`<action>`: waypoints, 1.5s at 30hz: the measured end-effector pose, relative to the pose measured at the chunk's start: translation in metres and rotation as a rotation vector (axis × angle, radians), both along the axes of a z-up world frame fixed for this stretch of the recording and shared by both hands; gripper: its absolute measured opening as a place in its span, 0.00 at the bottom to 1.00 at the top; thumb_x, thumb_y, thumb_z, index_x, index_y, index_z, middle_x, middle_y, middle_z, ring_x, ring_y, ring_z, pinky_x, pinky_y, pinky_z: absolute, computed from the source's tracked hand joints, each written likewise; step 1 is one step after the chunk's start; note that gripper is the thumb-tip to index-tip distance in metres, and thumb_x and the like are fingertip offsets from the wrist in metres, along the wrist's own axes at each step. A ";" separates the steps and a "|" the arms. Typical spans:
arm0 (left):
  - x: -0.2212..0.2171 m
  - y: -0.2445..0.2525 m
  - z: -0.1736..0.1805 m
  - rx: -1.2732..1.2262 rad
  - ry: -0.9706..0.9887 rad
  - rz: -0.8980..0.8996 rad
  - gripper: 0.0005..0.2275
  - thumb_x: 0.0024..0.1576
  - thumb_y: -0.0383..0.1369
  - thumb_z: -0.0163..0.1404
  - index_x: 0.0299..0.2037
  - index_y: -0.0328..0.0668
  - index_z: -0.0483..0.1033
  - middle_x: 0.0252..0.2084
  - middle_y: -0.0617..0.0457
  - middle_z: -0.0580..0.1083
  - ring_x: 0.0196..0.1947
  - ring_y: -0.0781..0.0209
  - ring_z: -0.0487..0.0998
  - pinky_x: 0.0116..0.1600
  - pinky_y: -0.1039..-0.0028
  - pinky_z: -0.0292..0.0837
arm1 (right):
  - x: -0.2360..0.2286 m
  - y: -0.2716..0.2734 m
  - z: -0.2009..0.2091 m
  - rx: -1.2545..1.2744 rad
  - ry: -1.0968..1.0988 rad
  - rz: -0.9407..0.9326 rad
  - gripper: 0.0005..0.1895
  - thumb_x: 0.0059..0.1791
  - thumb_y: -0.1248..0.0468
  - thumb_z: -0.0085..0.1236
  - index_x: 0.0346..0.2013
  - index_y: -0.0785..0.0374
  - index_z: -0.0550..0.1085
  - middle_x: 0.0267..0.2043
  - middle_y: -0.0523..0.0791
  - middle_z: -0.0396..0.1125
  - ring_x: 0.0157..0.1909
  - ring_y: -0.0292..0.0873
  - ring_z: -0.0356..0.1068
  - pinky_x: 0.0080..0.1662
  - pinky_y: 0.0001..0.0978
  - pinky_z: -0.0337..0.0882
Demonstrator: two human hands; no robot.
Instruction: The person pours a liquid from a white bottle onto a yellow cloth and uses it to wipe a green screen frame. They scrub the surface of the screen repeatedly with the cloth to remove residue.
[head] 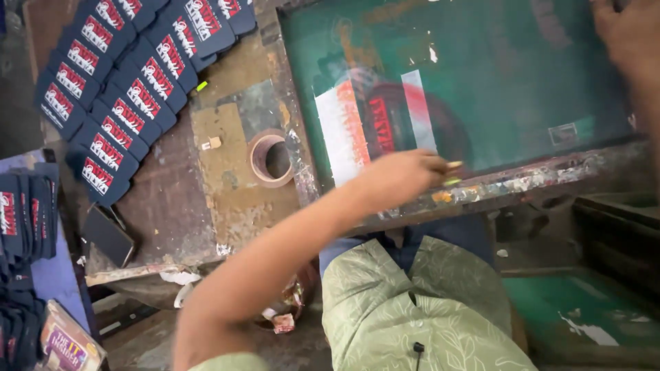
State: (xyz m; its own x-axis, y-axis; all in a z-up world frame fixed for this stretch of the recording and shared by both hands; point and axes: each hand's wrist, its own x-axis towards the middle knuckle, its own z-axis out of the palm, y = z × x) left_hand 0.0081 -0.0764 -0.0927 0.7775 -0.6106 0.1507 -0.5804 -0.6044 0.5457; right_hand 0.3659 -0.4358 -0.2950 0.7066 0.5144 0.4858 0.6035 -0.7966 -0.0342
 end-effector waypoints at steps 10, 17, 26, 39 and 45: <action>0.003 0.010 0.001 0.195 -0.023 -0.033 0.11 0.55 0.28 0.50 0.45 0.38 0.81 0.48 0.47 0.78 0.51 0.48 0.77 0.56 0.64 0.74 | -0.001 -0.007 -0.007 0.007 0.080 -0.052 0.16 0.60 0.54 0.48 0.47 0.66 0.70 0.41 0.57 0.67 0.41 0.60 0.69 0.42 0.50 0.70; 0.105 0.058 -0.009 0.484 -0.048 0.742 0.11 0.64 0.28 0.43 0.49 0.33 0.78 0.49 0.40 0.78 0.50 0.46 0.80 0.52 0.60 0.78 | -0.002 -0.001 -0.004 0.091 0.003 -0.034 0.31 0.58 0.53 0.53 0.69 0.71 0.59 0.65 0.62 0.56 0.65 0.66 0.59 0.67 0.55 0.64; 0.150 0.027 -0.030 0.689 -0.160 0.484 0.13 0.59 0.23 0.43 0.52 0.27 0.74 0.51 0.37 0.76 0.49 0.45 0.80 0.51 0.62 0.78 | -0.003 -0.005 -0.003 -0.008 -0.012 -0.075 0.32 0.58 0.49 0.51 0.66 0.71 0.60 0.64 0.60 0.59 0.71 0.62 0.56 0.70 0.54 0.62; 0.135 0.095 -0.045 0.331 -0.354 0.912 0.32 0.58 0.56 0.51 0.59 0.32 0.69 0.65 0.38 0.68 0.67 0.41 0.66 0.70 0.46 0.55 | 0.015 -0.011 -0.038 -0.047 0.001 -0.053 0.32 0.60 0.50 0.49 0.69 0.73 0.61 0.68 0.59 0.59 0.73 0.59 0.54 0.70 0.50 0.66; 0.023 0.040 0.012 0.174 0.042 0.813 0.37 0.55 0.55 0.52 0.62 0.24 0.65 0.64 0.29 0.67 0.63 0.32 0.68 0.67 0.50 0.60 | 0.022 -0.004 -0.056 0.304 0.107 -0.023 0.36 0.58 0.53 0.53 0.71 0.77 0.58 0.66 0.65 0.59 0.65 0.67 0.62 0.68 0.52 0.67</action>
